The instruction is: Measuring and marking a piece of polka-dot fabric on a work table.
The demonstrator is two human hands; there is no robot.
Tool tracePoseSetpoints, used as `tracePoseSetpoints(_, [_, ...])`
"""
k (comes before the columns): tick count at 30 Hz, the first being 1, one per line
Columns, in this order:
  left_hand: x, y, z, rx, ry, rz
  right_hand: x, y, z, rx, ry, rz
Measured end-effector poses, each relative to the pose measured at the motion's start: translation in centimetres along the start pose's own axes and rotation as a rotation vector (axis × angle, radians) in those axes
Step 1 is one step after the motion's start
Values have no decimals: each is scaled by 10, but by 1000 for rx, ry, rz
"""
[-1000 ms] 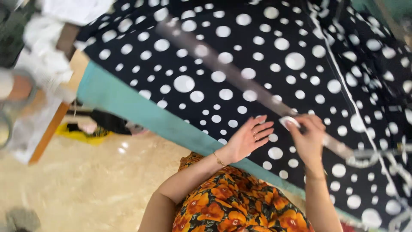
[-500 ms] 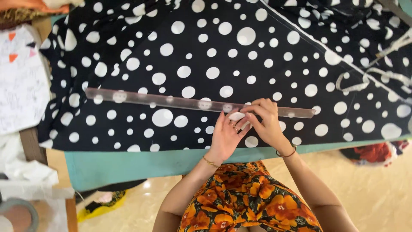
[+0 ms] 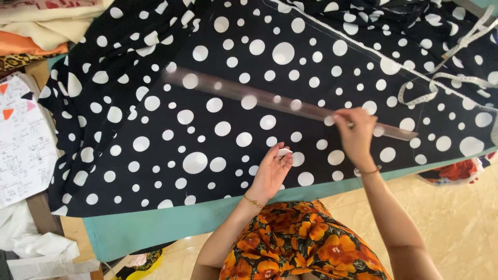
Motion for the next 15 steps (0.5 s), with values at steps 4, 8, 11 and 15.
tracePoseSetpoints(4, [14, -2, 2, 26, -13, 49, 63, -24, -11, 130, 58, 73])
tracePoseSetpoints(8, [26, -4, 1, 25, -2, 102, 103, -43, -15, 216, 119, 73])
tracePoseSetpoints(11, [29, -4, 4, 8, 3, 117, 120, -53, -13, 194, 102, 63])
tracePoseSetpoints(15, [31, -7, 3, 39, 8, 123, 140, -64, -11, 163, 156, 3])
Point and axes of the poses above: each hand's wrist, its own y-axis away from the middle knuckle, its own z-axis out of the palm, x = y × z, the point moved 7 cm from there along -y, towards the middle knuckle, and after that the axes turned 3 degrees about -y, right-handed, at the moved point
